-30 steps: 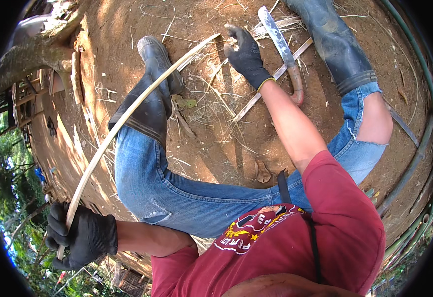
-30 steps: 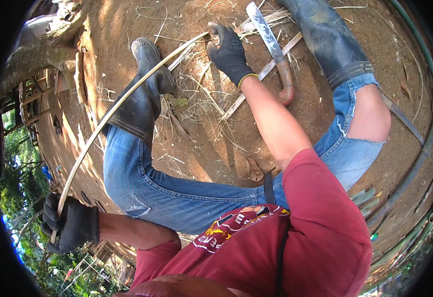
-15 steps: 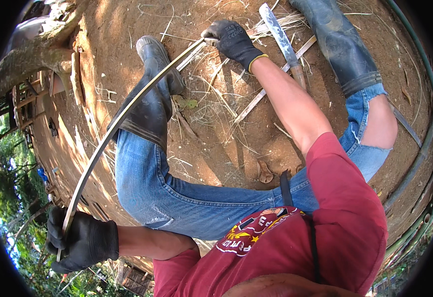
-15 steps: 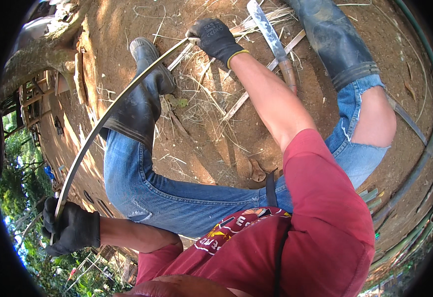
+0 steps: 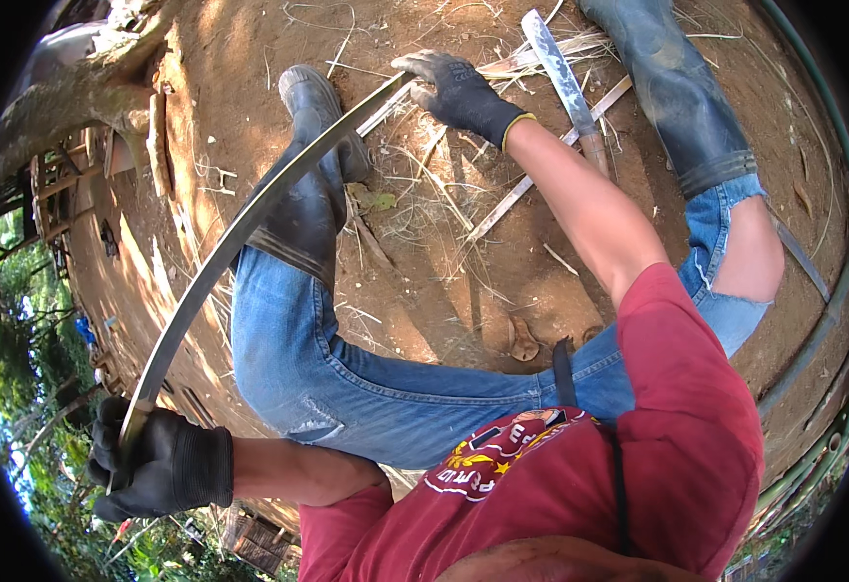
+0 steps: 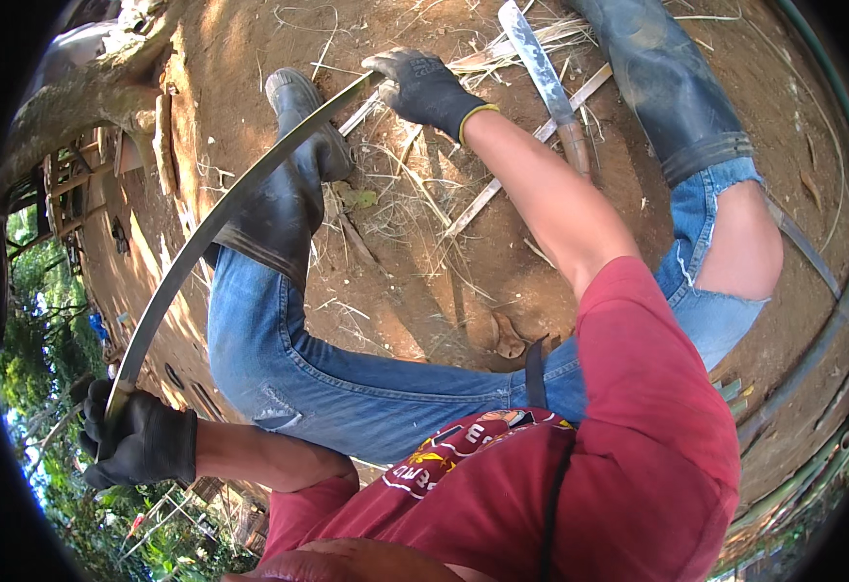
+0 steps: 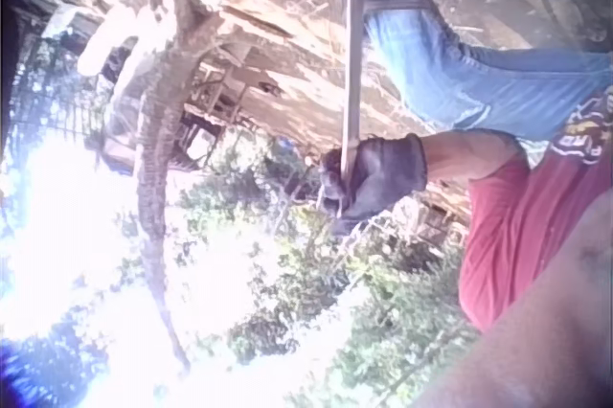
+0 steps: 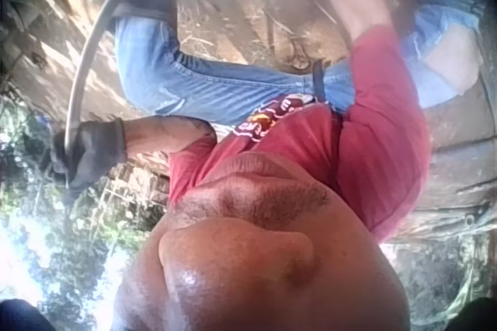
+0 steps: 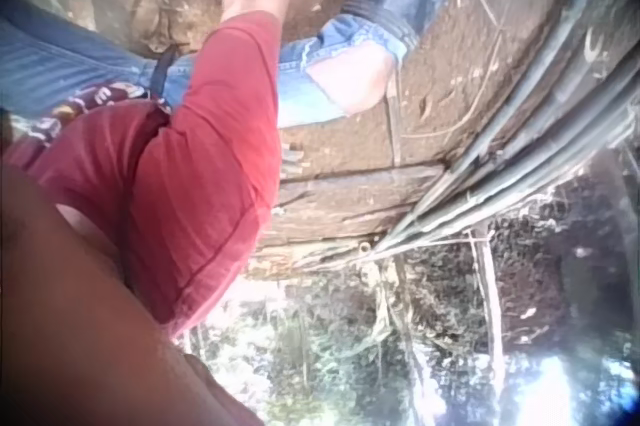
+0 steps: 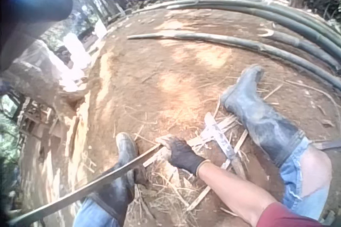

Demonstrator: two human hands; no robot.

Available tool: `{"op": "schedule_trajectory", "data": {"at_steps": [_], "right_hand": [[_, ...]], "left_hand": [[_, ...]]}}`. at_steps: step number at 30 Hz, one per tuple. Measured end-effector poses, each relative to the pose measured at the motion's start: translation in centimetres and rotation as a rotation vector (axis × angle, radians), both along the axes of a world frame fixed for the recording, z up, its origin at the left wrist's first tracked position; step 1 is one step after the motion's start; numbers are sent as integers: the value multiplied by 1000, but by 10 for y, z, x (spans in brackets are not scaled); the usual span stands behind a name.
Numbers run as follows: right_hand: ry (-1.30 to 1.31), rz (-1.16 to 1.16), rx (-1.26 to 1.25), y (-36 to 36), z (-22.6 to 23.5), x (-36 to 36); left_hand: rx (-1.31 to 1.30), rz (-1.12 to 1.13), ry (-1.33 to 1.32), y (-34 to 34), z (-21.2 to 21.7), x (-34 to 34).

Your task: The person sits on the ground and uses a curved blade to split a long bamboo pole into thin strips. They hold the bamboo with one hand and repeatedly strike it with the blade to separate the layers, occasionally inspecting the resulting strips.

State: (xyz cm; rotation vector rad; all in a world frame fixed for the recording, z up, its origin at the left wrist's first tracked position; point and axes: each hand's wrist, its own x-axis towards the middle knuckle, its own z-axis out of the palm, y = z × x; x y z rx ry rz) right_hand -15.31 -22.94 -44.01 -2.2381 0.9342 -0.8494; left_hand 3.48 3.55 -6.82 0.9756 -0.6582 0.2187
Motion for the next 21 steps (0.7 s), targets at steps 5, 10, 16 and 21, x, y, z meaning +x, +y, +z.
{"op": "schedule_trajectory", "data": {"at_steps": [5, 10, 16, 21], "right_hand": [[-316, 91, -92, 70, 83, 44], [-934, 269, -122, 155, 202, 69], [-787, 272, -119, 152, 187, 73], [-319, -11, -64, 60, 55, 43]], "left_hand": [[33, 125, -56, -1, -3, 2], [14, 97, -26, -2, -3, -1], [-39, 63, 82, 3, -3, 6], [-41, -59, 90, 17, -6, 20]]}}
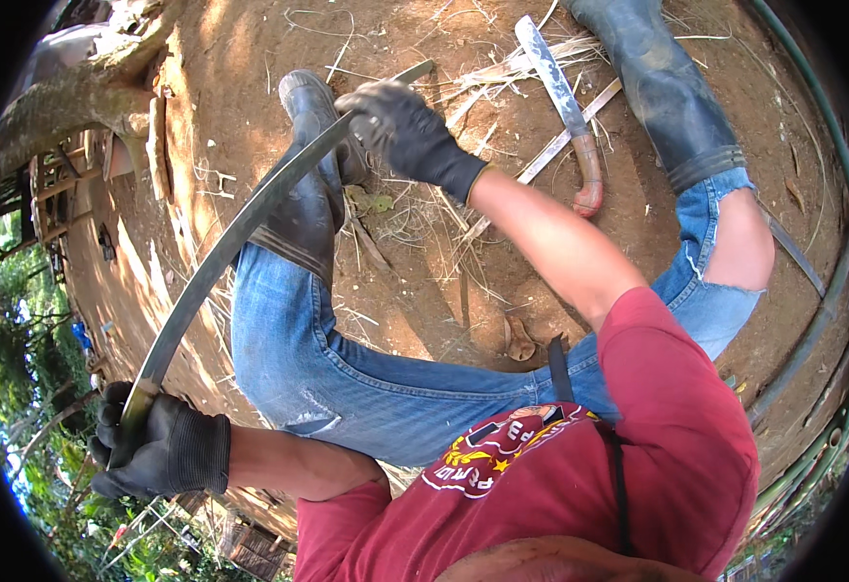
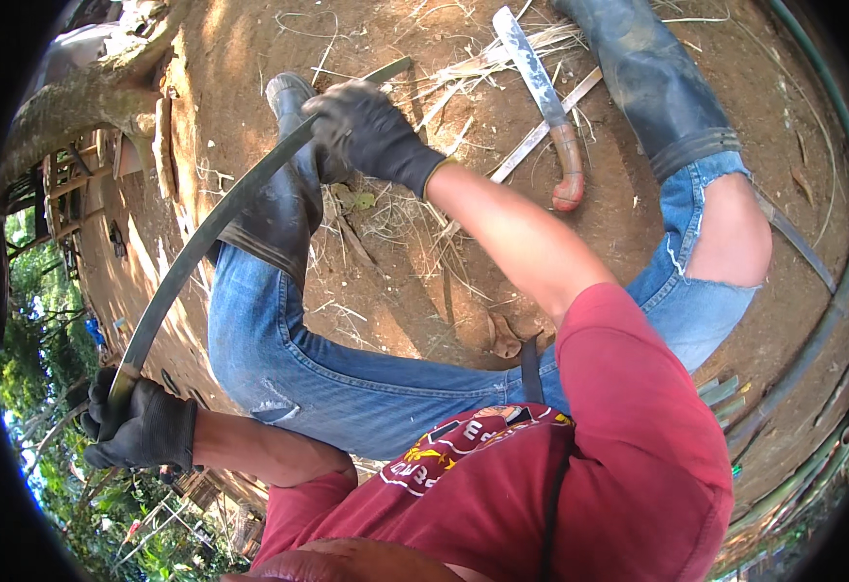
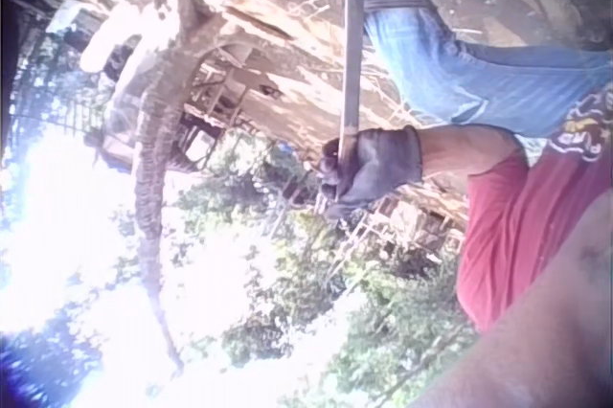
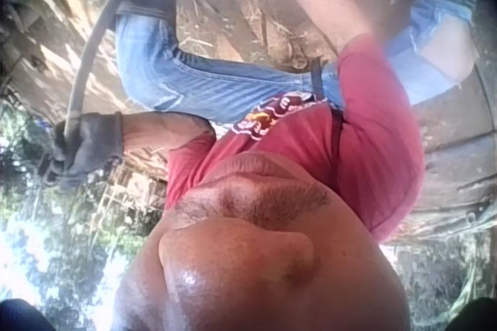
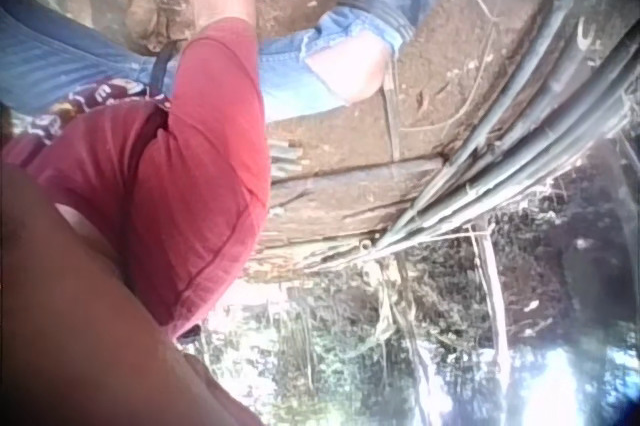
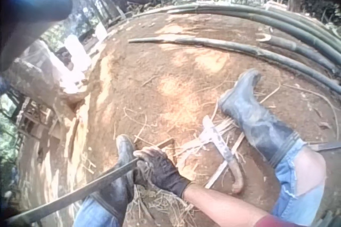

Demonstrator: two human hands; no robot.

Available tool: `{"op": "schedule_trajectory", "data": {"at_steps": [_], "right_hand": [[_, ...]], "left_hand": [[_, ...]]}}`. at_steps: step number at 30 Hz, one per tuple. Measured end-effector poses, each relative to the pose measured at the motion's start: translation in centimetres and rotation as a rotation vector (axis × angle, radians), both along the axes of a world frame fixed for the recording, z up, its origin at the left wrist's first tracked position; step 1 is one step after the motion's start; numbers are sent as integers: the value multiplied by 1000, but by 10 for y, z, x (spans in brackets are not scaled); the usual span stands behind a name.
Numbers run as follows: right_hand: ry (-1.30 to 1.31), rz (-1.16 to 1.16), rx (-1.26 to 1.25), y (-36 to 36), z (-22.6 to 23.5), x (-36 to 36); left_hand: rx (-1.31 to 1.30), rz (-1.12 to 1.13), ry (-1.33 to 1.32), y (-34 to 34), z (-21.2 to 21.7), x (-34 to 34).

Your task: The person sits on the ground and uses a curved blade to split a long bamboo pole into thin strips. They hold the bamboo with one hand and repeatedly strike it with the blade to separate the layers, occasionally inspecting the resulting strips.

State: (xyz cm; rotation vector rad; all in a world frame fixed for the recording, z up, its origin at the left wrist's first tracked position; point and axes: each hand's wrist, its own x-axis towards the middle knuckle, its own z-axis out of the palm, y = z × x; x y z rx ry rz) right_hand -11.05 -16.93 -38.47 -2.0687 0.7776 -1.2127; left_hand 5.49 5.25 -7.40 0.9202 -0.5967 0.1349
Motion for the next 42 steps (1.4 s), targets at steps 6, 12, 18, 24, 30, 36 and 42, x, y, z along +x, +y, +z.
{"op": "schedule_trajectory", "data": {"at_steps": [6, 12, 18, 24, 30, 36, 42], "right_hand": [[696, -204, 272, -88, -57, -59], [213, -29, 411, -78, -39, -63], [47, 440, 478, -66, 8, -36], [18, 588, 627, -59, 38, -24], [-455, 264, 802, -63, 39, -18], [-5, 574, 691, -40, 49, -22], [-90, 646, 769, -38, 46, -16]], "left_hand": [[81, 132, -117, -21, 0, -25], [69, 66, -134, -17, 2, -26], [44, -76, -87, -15, 7, -28], [-15, -211, -95, -12, 5, -28], [-94, -272, -17, -19, 5, -38], [-110, -348, -47, -17, 3, -37], [-136, -431, -29, -20, 4, -39]]}}
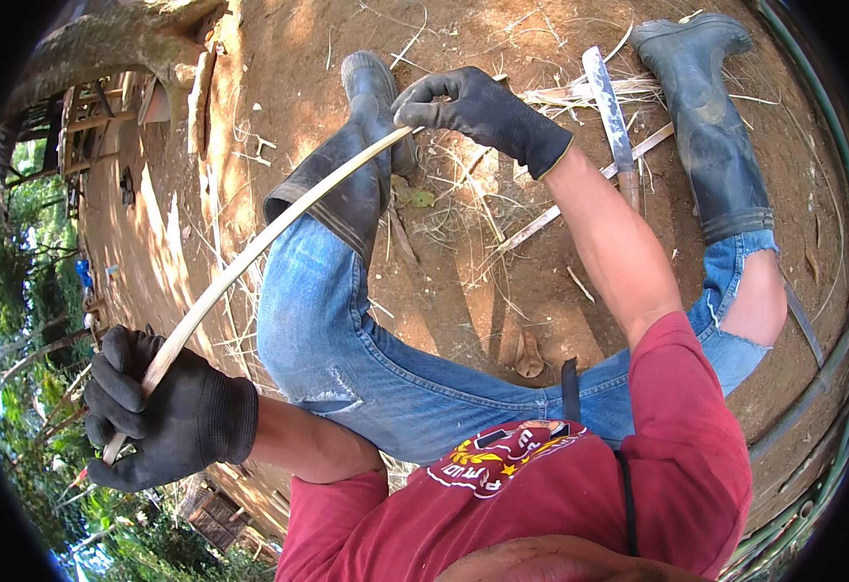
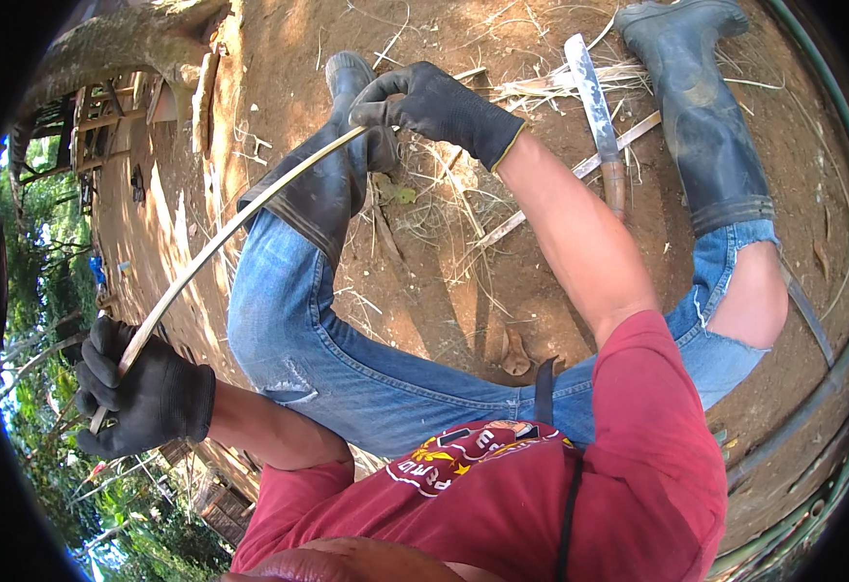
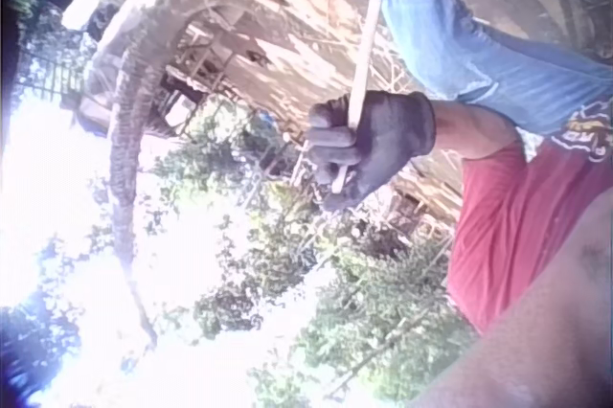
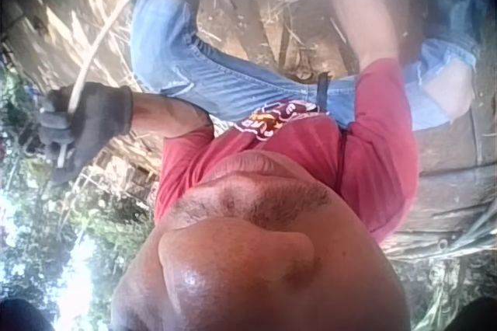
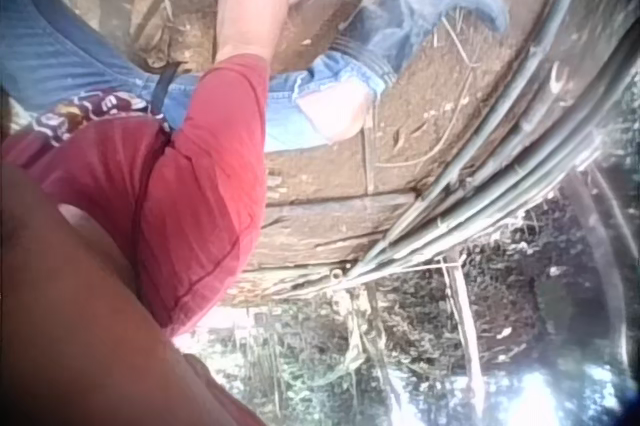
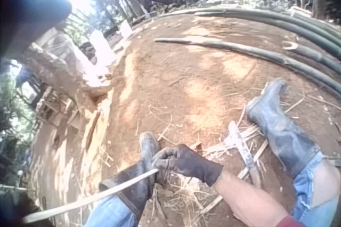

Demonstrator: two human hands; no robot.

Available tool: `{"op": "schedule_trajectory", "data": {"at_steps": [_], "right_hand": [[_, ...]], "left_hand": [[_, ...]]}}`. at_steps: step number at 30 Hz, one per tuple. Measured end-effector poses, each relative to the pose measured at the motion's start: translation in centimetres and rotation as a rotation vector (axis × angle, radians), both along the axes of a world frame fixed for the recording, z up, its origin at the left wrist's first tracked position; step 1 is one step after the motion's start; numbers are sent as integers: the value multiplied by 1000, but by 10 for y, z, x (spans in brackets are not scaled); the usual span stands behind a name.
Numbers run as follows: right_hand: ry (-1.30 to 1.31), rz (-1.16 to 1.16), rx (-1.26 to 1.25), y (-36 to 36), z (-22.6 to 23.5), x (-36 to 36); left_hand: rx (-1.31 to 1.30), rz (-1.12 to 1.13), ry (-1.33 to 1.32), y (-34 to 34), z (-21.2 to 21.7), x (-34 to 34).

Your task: The person sits on the ground and uses a curved blade to split a long bamboo pole into thin strips. They hold the bamboo with one hand and repeatedly strike it with the blade to separate the layers, occasionally inspecting the resulting strips.

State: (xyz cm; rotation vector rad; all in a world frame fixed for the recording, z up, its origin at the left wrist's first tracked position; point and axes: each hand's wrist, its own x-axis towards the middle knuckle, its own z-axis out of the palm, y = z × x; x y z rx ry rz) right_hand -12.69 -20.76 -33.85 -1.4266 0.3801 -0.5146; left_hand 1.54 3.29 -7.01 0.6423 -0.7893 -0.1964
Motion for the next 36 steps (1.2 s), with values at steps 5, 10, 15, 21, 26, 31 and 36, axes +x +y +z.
{"op": "schedule_trajectory", "data": {"at_steps": [5, 10, 15, 21, 26, 31, 36], "right_hand": [[-81, -531, 167, -7, -2, 6], [-301, -825, 280, -42, -38, -45], [47, -178, -30, -1, 6, -21], [-18, -117, -75, 6, 15, -12], [43, -193, 0, 43, 29, -13], [-147, -325, -500, 94, 5, 7], [177, -558, -654, 63, -89, -7]], "left_hand": [[0, -44, -38, -2, -1, -4], [-2, -60, -48, -6, -2, -5], [-18, -81, -60, -7, -1, -8], [-5, -93, -59, -9, -1, -11], [-3, -93, 7, 6, 13, -9], [35, -64, -3, 22, 27, 7], [56, -10, -33, 31, 19, 24]]}}
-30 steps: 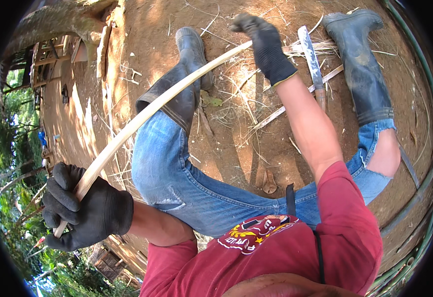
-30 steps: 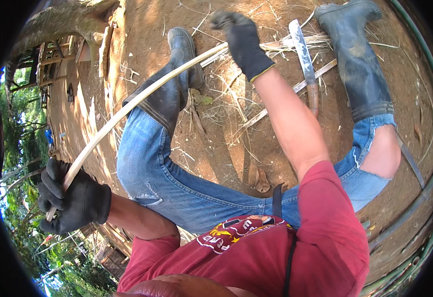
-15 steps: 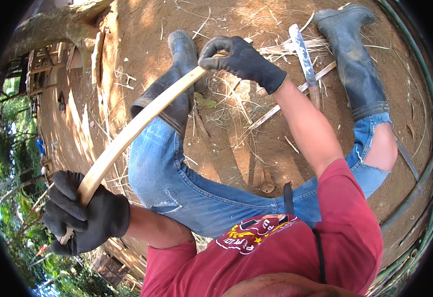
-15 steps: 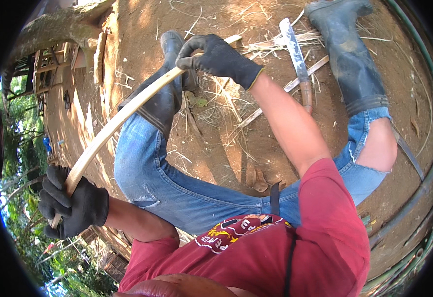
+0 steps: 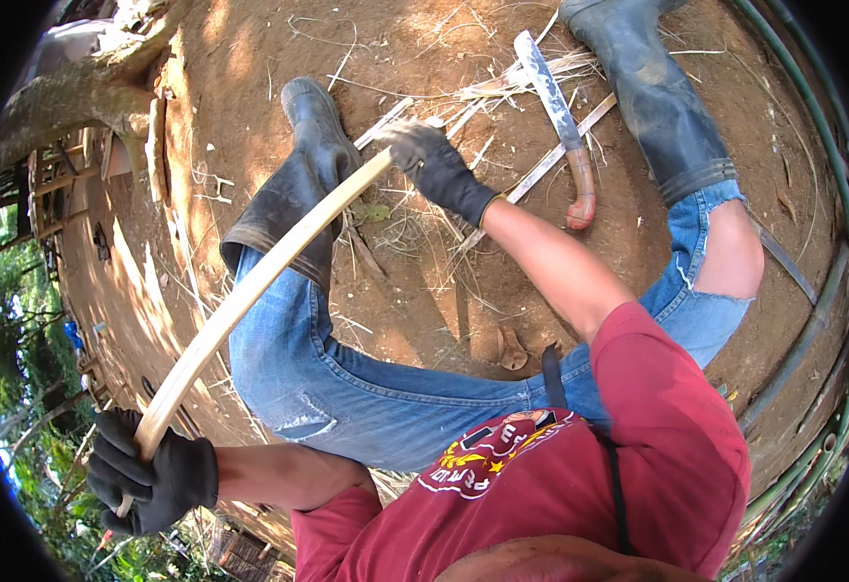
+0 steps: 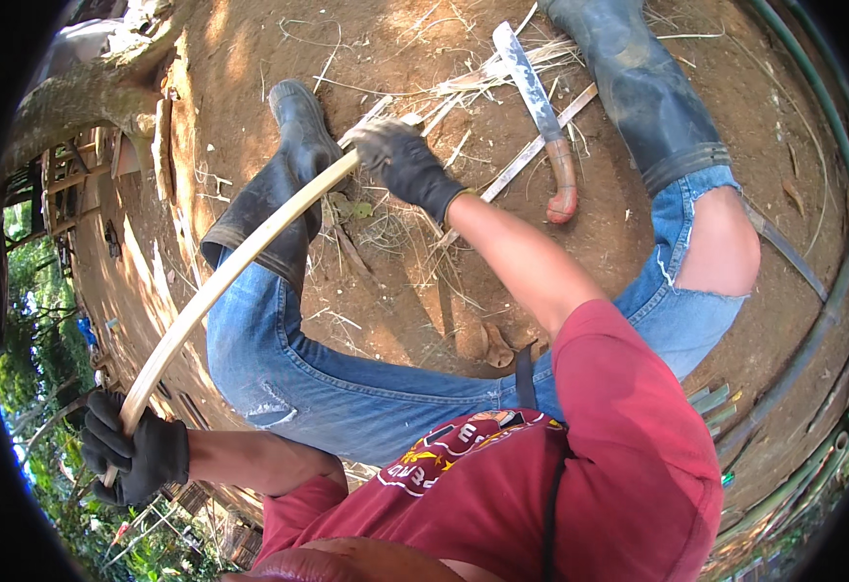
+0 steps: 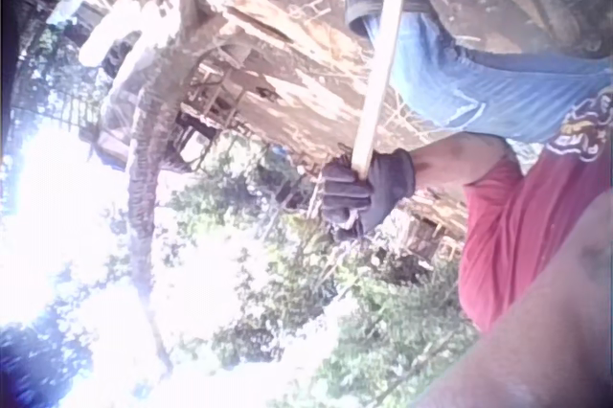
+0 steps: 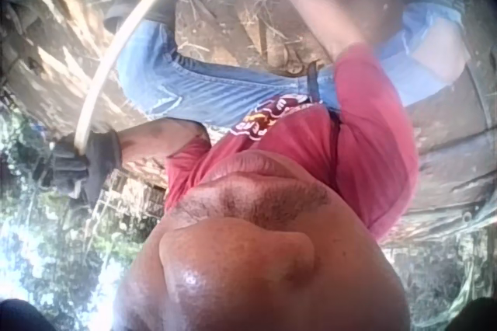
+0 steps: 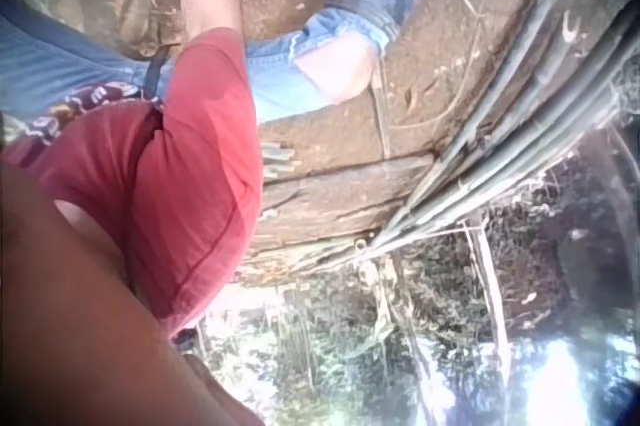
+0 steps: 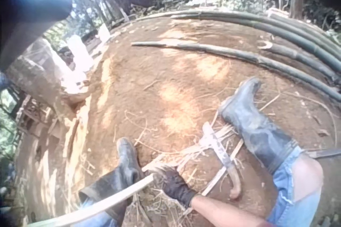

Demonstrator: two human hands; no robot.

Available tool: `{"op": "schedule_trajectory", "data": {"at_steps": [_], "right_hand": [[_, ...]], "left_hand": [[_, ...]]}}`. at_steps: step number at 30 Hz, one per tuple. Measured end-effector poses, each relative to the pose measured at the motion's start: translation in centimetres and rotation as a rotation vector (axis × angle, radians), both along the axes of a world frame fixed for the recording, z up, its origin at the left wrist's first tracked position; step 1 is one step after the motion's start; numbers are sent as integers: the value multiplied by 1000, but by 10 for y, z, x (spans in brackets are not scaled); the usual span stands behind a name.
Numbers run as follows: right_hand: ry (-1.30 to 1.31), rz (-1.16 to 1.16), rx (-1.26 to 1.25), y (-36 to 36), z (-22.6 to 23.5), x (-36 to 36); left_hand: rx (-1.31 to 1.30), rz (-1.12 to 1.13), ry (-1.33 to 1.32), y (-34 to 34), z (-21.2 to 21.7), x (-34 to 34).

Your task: The person sits on the ground and uses a curved blade to split a long bamboo pole into thin strips. They hold the bamboo with one hand and repeatedly strike it with the blade to separate the layers, occasionally inspecting the resulting strips.

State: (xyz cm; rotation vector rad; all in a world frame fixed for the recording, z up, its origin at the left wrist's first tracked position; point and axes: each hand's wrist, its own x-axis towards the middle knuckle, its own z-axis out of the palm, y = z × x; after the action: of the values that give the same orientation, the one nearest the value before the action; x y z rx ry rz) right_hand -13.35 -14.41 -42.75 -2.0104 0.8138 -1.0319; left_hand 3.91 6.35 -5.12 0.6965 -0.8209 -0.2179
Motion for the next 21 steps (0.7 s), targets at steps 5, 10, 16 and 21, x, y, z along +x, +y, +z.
{"op": "schedule_trajectory", "data": {"at_steps": [5, 10, 16, 21], "right_hand": [[504, -270, -277, -46, -53, -42], [100, -589, -10, -58, -25, -62], [-251, -308, 1005, -35, -7, -51], [-840, -109, 1136, -27, 23, -51]], "left_hand": [[-48, -120, 17, -4, -3, 0], [-80, -90, 28, 5, 0, -1], [-177, -93, 7, 39, 37, 3], [-255, -135, -24, 79, 57, 0]]}}
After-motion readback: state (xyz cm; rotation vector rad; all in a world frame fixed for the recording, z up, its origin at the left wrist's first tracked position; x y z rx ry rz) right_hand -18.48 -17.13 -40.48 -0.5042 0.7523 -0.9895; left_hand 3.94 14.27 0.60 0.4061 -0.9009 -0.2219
